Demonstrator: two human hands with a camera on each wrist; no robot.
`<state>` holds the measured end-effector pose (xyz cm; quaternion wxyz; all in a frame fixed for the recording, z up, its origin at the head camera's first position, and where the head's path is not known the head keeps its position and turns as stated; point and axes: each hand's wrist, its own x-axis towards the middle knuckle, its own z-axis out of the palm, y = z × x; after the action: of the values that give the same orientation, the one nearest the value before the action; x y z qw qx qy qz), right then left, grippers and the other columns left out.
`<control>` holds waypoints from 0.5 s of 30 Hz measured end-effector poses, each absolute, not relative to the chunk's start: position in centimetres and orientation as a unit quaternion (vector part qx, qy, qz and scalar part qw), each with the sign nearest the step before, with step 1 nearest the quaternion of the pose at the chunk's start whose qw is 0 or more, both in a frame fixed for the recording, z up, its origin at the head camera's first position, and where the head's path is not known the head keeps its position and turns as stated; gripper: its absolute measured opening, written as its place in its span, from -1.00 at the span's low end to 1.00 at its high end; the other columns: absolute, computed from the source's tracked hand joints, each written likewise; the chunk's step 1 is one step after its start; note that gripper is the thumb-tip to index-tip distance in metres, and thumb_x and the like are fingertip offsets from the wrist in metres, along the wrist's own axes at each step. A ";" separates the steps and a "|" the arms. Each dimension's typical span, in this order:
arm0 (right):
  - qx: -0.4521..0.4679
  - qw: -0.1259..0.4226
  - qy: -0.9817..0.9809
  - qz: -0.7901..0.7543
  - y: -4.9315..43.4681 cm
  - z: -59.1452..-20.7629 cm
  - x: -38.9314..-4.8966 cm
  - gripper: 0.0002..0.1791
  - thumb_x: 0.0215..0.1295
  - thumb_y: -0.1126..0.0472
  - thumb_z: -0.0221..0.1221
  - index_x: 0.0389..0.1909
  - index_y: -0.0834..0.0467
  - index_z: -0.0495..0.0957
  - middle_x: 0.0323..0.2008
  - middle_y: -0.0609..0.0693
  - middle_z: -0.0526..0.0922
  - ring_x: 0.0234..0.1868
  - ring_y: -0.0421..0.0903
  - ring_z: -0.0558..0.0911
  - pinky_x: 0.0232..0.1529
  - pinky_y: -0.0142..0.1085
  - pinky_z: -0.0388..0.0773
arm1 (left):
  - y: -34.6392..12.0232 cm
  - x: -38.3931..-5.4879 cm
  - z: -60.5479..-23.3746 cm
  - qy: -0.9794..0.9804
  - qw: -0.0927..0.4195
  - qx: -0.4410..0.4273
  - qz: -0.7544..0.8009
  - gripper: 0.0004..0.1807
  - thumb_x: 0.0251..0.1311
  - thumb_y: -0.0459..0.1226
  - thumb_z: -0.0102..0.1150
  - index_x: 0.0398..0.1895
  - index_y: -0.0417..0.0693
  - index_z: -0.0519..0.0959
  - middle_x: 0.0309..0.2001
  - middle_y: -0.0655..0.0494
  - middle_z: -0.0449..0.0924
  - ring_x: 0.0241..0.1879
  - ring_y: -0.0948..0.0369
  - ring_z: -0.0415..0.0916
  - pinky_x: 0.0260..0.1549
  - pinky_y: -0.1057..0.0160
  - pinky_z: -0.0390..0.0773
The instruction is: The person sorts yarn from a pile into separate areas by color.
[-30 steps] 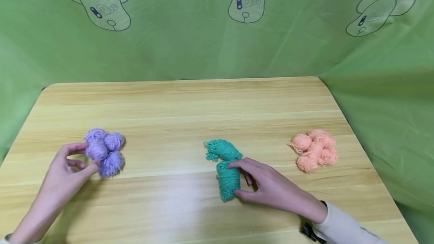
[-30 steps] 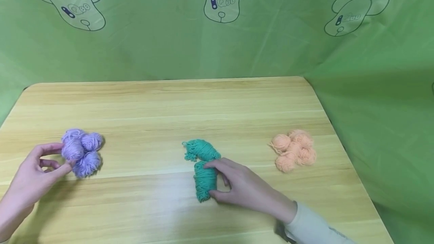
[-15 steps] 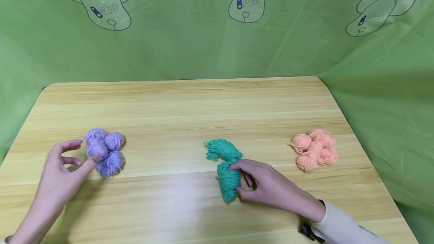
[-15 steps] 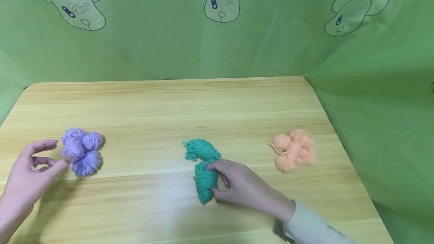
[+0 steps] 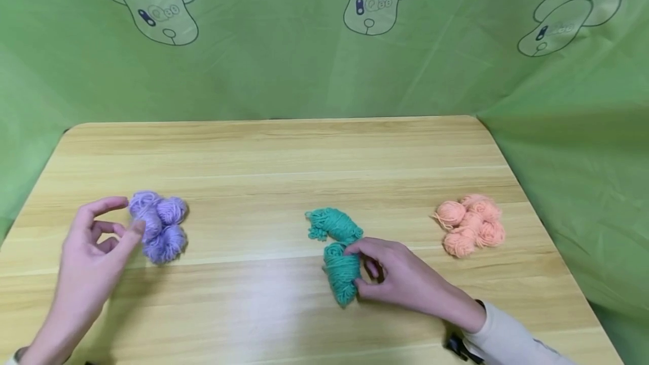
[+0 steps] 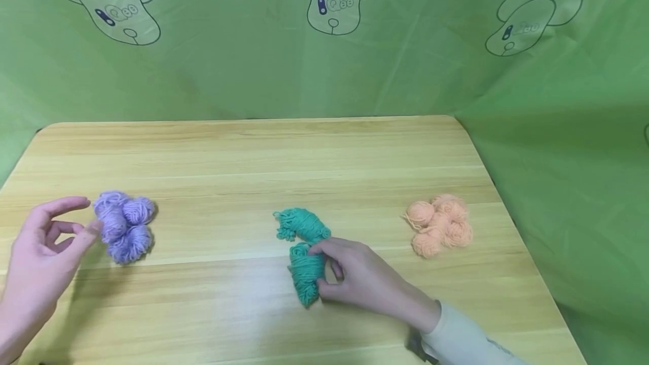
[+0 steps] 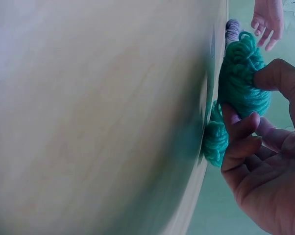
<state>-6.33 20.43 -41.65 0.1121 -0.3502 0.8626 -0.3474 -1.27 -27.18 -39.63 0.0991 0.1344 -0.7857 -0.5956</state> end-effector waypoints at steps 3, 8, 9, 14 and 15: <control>-0.357 0.104 0.858 -0.354 20.5 -41.6 -6.3 -0.44 0.12 0.35 0.51 0.18 0.05 0.67 -0.43 -0.21 0.49 -0.43 -0.36 0.44 -0.48 -0.42 0.51 | -26.6 -1.4 -39.4 -0.818 0.075 0.102 -0.561 -0.47 0.49 -0.40 0.33 0.40 0.18 0.45 -0.08 0.12 0.54 -0.46 0.27 0.51 -0.62 0.34 0.44; -0.366 0.090 0.850 -0.368 20.4 -41.5 -6.4 -0.43 0.12 0.37 0.52 0.19 0.06 0.67 -0.43 -0.19 0.50 -0.43 -0.36 0.44 -0.49 -0.43 0.51 | -25.4 -1.8 -39.3 -0.829 0.072 0.071 -0.550 -0.47 0.48 -0.41 0.35 0.41 0.12 0.46 -0.08 0.06 0.54 -0.37 0.25 0.53 -0.62 0.33 0.44; -0.365 0.091 0.848 -0.373 20.4 -41.5 -6.4 -0.42 0.12 0.38 0.51 0.20 0.07 0.67 -0.43 -0.19 0.50 -0.43 -0.35 0.44 -0.50 -0.42 0.51 | -25.2 -1.9 -39.2 -0.828 0.074 0.067 -0.551 -0.47 0.47 -0.42 0.35 0.40 0.11 0.46 -0.09 0.05 0.54 -0.37 0.25 0.52 -0.63 0.32 0.43; -0.349 0.096 0.841 -0.403 20.4 -41.1 -6.5 -0.42 0.13 0.41 0.51 0.21 0.07 0.67 -0.44 -0.15 0.51 -0.45 -0.30 0.46 -0.50 -0.40 0.53 | -24.1 -2.4 -39.1 -0.829 0.078 0.049 -0.551 -0.51 0.45 -0.46 0.34 0.34 0.06 0.51 -0.26 0.02 0.54 -0.39 0.24 0.50 -0.62 0.32 0.47; -0.345 0.094 0.841 -0.406 20.5 -41.1 -6.5 -0.42 0.13 0.42 0.51 0.21 0.07 0.67 -0.44 -0.14 0.51 -0.45 -0.29 0.46 -0.50 -0.40 0.53 | -23.9 -2.5 -39.0 -0.830 0.076 0.047 -0.551 -0.53 0.46 -0.46 0.34 0.33 0.03 0.51 -0.30 0.00 0.54 -0.40 0.24 0.51 -0.60 0.32 0.48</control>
<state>-6.53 20.47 -41.09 0.0943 -0.3454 0.8408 -0.4060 -2.47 -23.87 -39.03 0.0764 0.0467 -0.8298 -0.5509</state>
